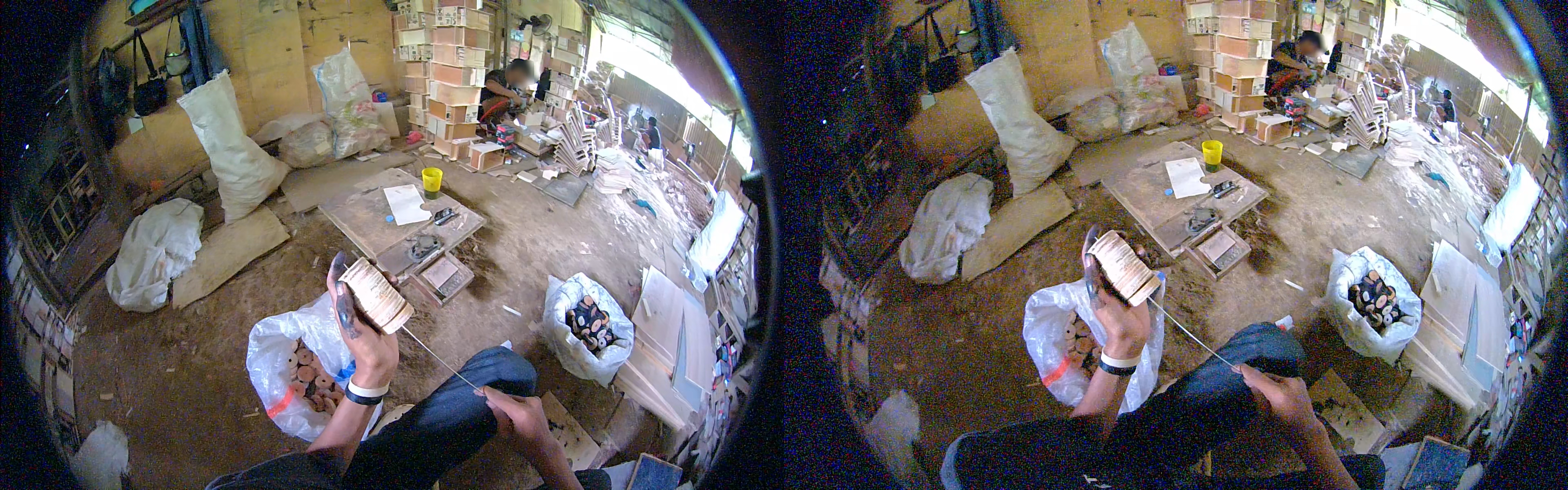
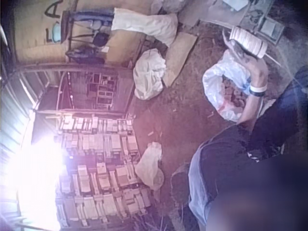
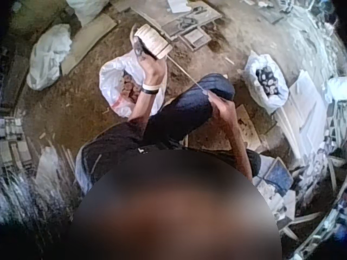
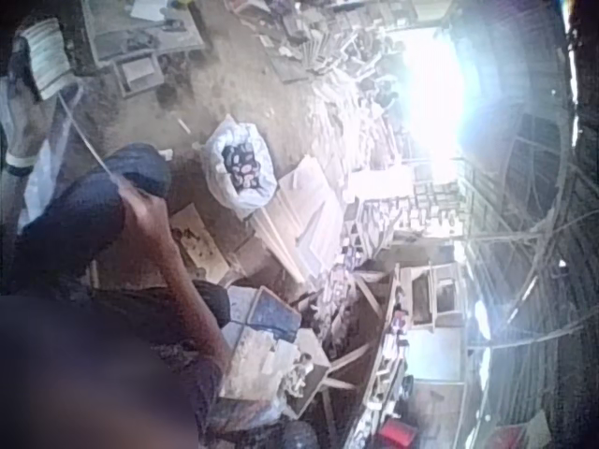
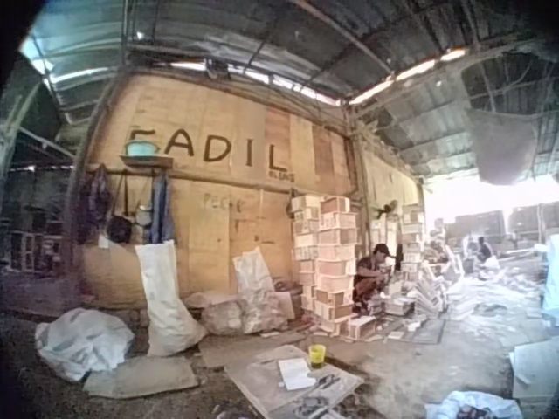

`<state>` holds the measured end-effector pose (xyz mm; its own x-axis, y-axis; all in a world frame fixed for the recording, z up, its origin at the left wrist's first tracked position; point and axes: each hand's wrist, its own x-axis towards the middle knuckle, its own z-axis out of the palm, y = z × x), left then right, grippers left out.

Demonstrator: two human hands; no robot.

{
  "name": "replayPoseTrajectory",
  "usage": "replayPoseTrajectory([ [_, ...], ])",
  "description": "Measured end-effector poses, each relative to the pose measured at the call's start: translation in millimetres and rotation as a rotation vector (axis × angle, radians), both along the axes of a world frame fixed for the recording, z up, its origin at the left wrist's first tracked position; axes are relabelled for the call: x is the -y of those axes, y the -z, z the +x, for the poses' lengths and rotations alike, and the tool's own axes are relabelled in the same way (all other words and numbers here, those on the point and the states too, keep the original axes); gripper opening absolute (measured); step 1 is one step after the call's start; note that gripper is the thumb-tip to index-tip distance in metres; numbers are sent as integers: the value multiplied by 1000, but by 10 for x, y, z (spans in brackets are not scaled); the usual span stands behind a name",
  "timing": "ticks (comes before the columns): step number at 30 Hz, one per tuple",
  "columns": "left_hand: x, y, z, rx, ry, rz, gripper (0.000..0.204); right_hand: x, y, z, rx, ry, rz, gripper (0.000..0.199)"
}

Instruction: The person threads small wooden discs onto a metal rod, then uses a brush to apply a dark coating to the assembled stack. The person repeats the threading and coating steps multiple times.

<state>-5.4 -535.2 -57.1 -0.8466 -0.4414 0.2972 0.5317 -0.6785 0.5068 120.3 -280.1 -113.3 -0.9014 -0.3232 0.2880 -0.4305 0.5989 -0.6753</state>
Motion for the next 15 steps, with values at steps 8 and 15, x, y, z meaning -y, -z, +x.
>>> replayPoseTrajectory([
  [8, -453, 52, 356, -205, 150, -816, 72, -25, -245, -99, -212, 299, -53, 17],
  [15, -707, -507, 113, -203, 310, -914, 18, -862, -396, -70, 105, 199, 50, 22],
])
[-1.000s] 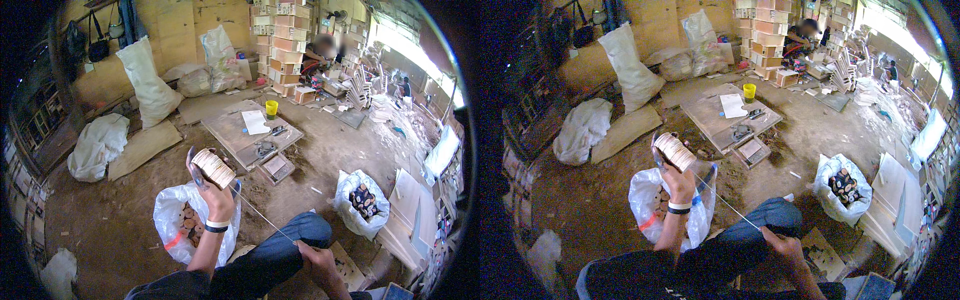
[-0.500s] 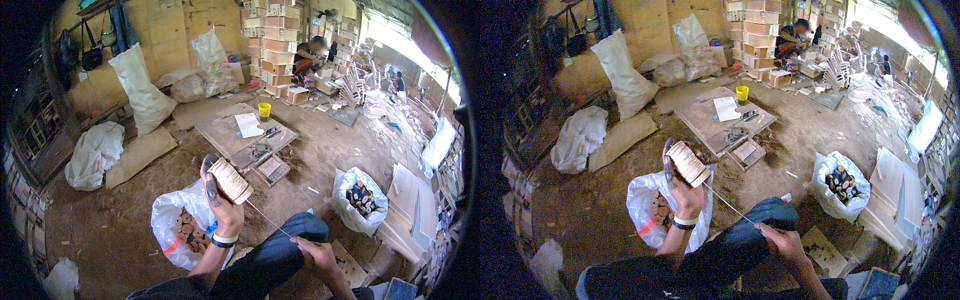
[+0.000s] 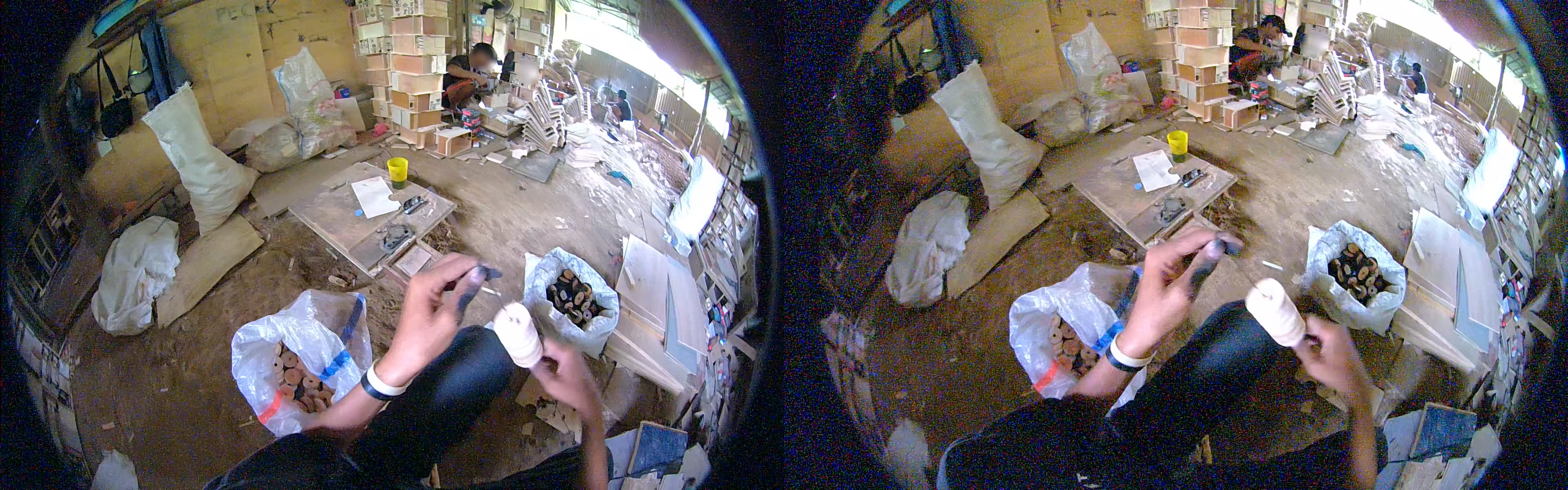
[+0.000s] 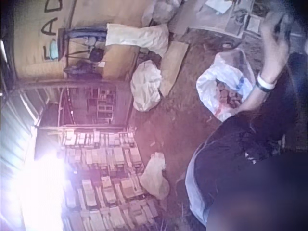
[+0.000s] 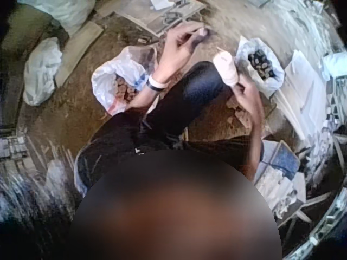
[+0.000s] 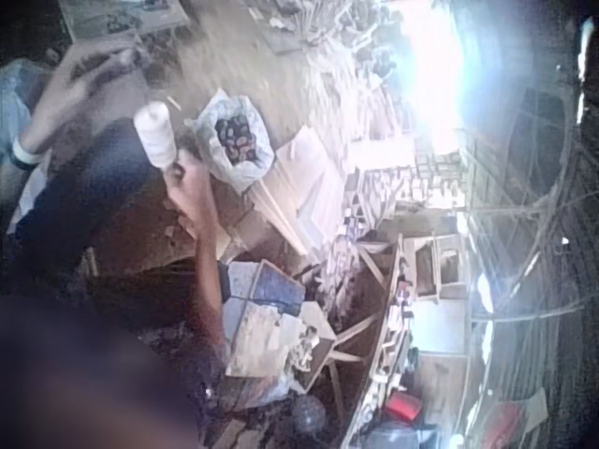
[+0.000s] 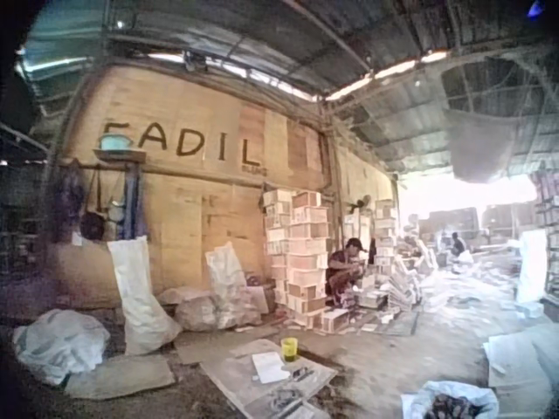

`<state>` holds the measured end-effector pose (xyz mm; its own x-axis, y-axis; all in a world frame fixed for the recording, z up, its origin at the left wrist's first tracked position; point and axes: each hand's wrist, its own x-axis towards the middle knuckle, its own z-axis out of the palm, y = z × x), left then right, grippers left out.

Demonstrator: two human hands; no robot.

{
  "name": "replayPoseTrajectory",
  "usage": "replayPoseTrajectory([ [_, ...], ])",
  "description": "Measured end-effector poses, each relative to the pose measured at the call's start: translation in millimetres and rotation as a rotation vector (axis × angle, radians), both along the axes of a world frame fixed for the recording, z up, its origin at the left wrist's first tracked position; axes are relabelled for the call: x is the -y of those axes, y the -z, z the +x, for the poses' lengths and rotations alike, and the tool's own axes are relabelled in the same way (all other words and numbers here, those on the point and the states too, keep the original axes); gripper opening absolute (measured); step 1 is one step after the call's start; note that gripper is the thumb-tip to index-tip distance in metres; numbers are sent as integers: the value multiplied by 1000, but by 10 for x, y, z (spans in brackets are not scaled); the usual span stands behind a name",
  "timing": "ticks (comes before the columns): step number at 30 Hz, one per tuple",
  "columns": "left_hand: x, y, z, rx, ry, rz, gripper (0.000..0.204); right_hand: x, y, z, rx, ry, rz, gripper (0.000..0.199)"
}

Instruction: The person threads small wooden discs onto a metal rod, then uses a brush to apply a dark coating to the assembled stack. The person repeats the threading and coating steps multiple times.

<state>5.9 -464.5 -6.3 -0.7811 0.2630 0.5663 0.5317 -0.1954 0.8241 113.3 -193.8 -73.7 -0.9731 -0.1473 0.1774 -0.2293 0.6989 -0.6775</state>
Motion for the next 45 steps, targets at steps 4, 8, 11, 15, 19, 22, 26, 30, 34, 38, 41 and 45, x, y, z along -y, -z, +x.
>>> replayPoseTrajectory([
  [4, -170, -208, 54, -99, 80, -6, 16, -225, -285, 27, -236, -60, -251, 42],
  [8, -200, -285, 86, -215, 34, -32, 14, 147, -391, 213, -107, 21, -373, 43],
  [11, -52, -168, 72, -262, -26, -63, 15, 468, -325, 257, 41, -9, -298, 34],
  [15, 571, 539, 172, -135, -116, -148, 20, 487, -242, 246, 50, 161, -194, 26],
  [19, 1940, 1713, 354, 213, -13, -996, 32, 317, -155, 287, -10, 244, -204, 24],
  [22, 2954, 2386, 285, 391, 168, -1121, 22, 266, -119, 307, -14, 276, -107, 21],
  [26, 3734, 2670, 202, 550, -1266, -1030, 38, 298, -159, 290, -46, 246, -87, 20],
  [30, 3618, 3076, 74, 345, -1125, -1438, 71, 328, -223, 263, -56, 302, -151, 20],
  [34, 3561, 3486, -238, 431, -816, -1605, 91, 325, -207, 246, -58, 314, -135, 21],
  [38, 3738, 3422, -562, 628, -658, -1936, 62, 315, -164, 253, -90, 316, -100, 21],
  [41, 3729, 3282, -558, 638, -459, -1889, 55, 313, -166, 264, -71, 338, -105, 20],
  [45, 3417, 3506, 62, 216, -620, -1781, 65, 329, -183, 260, -45, 352, -152, 22],
])
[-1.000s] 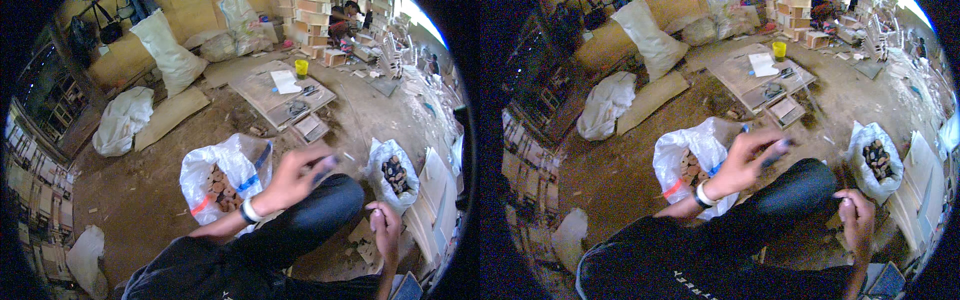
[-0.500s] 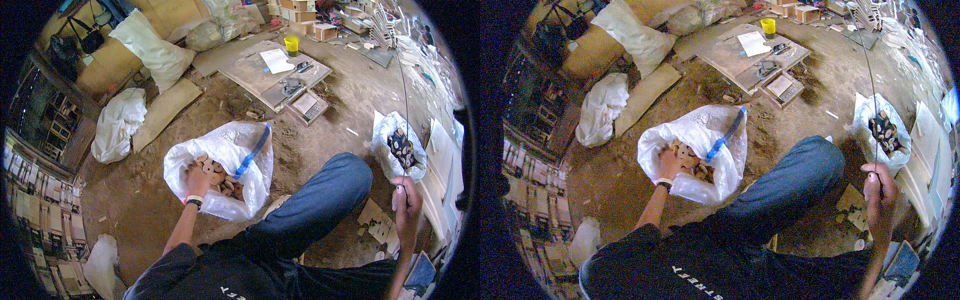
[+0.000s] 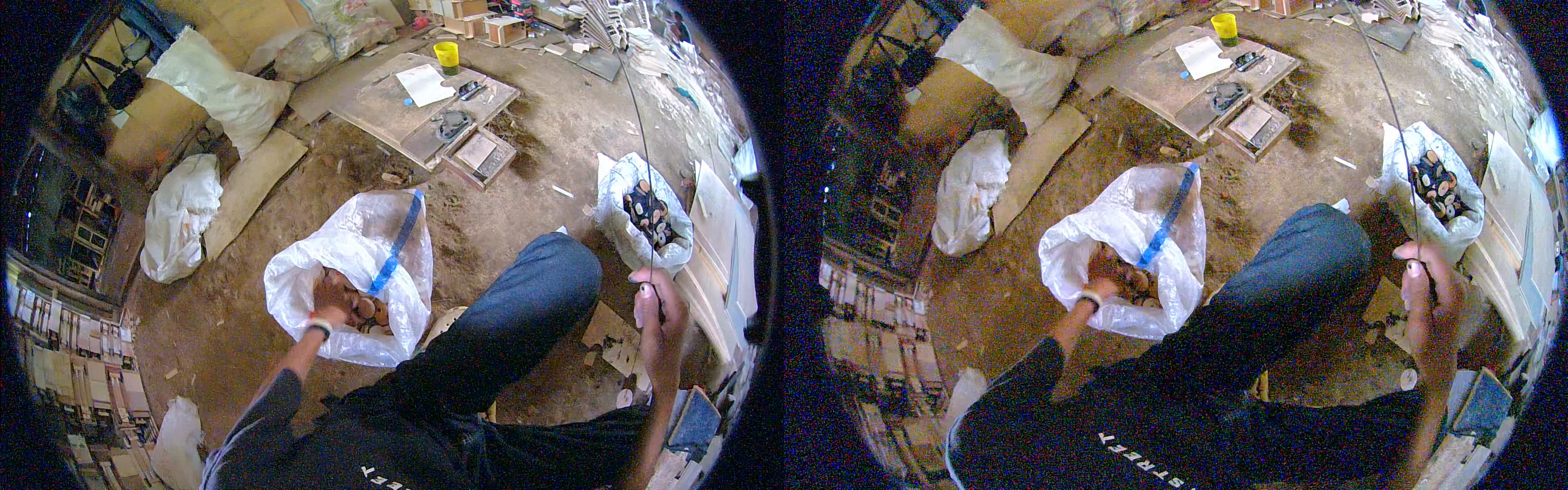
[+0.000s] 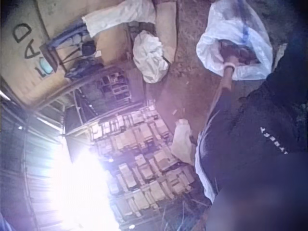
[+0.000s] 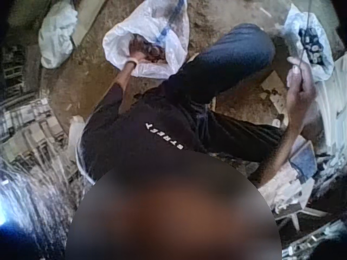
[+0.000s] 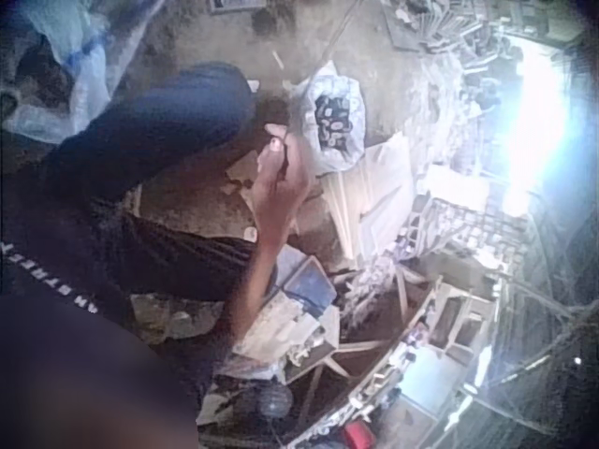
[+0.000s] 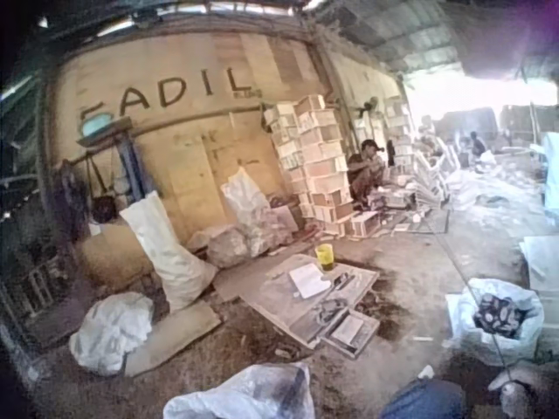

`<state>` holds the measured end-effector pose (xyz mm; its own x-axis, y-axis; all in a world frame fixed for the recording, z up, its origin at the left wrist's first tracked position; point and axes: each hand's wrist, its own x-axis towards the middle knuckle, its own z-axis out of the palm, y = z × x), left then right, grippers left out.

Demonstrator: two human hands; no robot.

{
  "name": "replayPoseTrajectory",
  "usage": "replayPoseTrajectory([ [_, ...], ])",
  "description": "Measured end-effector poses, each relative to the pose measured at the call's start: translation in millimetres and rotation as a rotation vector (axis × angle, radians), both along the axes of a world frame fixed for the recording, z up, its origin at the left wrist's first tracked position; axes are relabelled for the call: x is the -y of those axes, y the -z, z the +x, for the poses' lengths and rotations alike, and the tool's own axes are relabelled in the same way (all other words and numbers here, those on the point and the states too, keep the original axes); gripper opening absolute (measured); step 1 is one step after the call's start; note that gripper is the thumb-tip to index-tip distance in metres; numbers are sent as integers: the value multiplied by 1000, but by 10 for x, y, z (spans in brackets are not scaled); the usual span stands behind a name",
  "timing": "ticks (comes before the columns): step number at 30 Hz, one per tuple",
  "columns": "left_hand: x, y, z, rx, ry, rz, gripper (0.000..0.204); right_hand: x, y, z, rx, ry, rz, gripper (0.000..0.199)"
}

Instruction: The person threads small wooden discs onto a metal rod, then uses a brush to apply a dark coating to the assembled stack. The person repeats the threading and coating steps multiple times.

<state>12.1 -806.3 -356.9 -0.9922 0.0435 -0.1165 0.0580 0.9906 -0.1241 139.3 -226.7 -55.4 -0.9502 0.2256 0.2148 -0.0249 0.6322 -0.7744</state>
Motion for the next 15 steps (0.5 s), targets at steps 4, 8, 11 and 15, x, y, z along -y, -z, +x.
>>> replayPoseTrajectory([
  [4, 35, 183, 751, 120, 39, 158, 59, 16, 10, -20, 7, -38, 16, 21],
  [8, 178, 1, 704, 82, 150, 294, 61, 27, 45, -15, 3, -31, 10, 20],
  [11, 188, -252, 500, 226, -22, 350, 59, 20, 55, -4, -32, -31, 30, 19],
  [15, 180, -438, 345, 14, -93, 520, 56, 7, 46, 6, 14, -50, 1, 19],
])
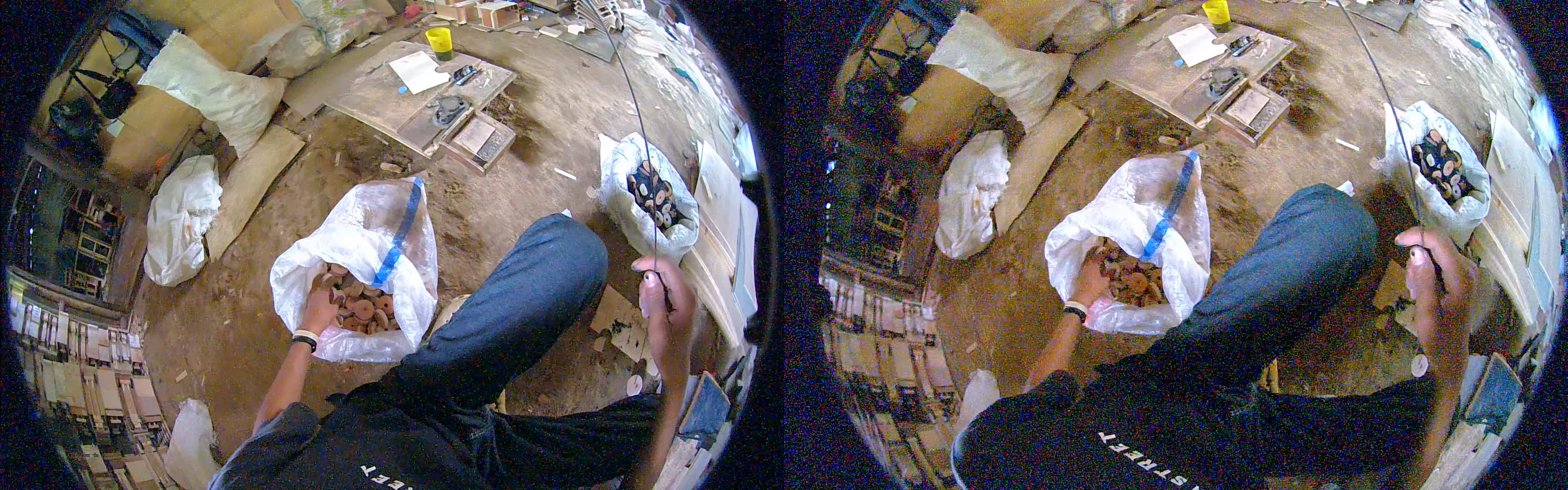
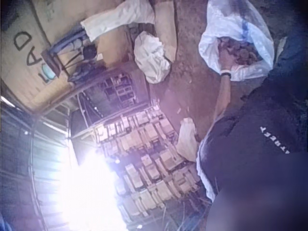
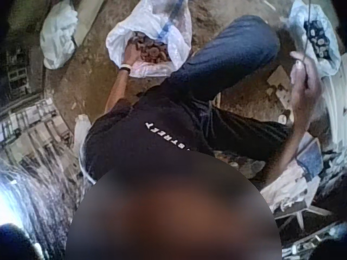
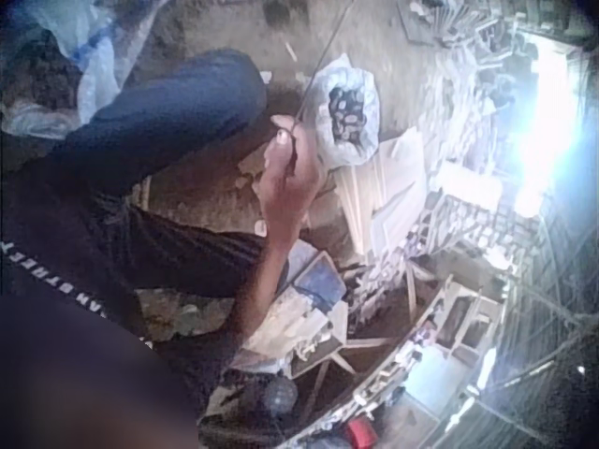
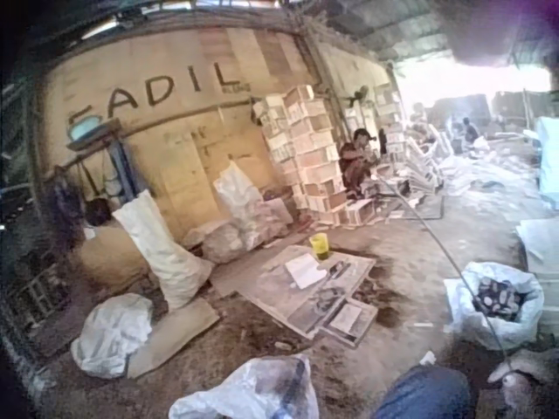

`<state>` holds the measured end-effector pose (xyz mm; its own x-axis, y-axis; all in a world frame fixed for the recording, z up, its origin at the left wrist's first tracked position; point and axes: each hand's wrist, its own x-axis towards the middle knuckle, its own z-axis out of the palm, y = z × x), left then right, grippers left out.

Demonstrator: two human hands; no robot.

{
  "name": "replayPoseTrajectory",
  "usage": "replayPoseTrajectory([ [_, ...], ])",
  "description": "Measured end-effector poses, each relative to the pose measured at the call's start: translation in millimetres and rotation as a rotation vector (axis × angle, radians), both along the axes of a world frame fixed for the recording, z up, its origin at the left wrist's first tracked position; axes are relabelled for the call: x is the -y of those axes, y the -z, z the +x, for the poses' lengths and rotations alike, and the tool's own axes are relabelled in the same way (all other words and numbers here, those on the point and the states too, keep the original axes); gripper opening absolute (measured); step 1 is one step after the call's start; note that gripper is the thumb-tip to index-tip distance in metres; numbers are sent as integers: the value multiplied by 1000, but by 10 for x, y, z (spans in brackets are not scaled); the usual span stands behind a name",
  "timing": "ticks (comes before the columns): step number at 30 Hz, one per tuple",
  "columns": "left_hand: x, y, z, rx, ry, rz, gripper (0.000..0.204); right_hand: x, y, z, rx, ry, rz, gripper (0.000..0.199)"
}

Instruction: The person threads small wooden discs onto a metal rod, then uses a brush to apply a dark coating to the assembled stack. The person repeats the threading and coating steps multiple times.

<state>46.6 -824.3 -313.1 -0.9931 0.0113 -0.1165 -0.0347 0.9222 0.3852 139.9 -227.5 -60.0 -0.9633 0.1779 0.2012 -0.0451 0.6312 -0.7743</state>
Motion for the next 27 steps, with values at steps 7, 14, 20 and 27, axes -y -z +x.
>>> replayPoseTrajectory([
  [7, -146, -37, -6, -59, 120, -219, 59, 61, -40, -10, 12, 3, 2, 18],
  [14, -506, 471, 427, 258, 180, -234, 56, 156, -90, -61, -9, -26, 32, 17],
  [20, 49, 1044, 284, 151, 168, -257, 59, 171, -106, -17, -42, -26, 84, 17],
  [27, -21, 907, 142, 26, 153, -328, 66, 159, -110, -43, 5, -85, 37, 18],
])
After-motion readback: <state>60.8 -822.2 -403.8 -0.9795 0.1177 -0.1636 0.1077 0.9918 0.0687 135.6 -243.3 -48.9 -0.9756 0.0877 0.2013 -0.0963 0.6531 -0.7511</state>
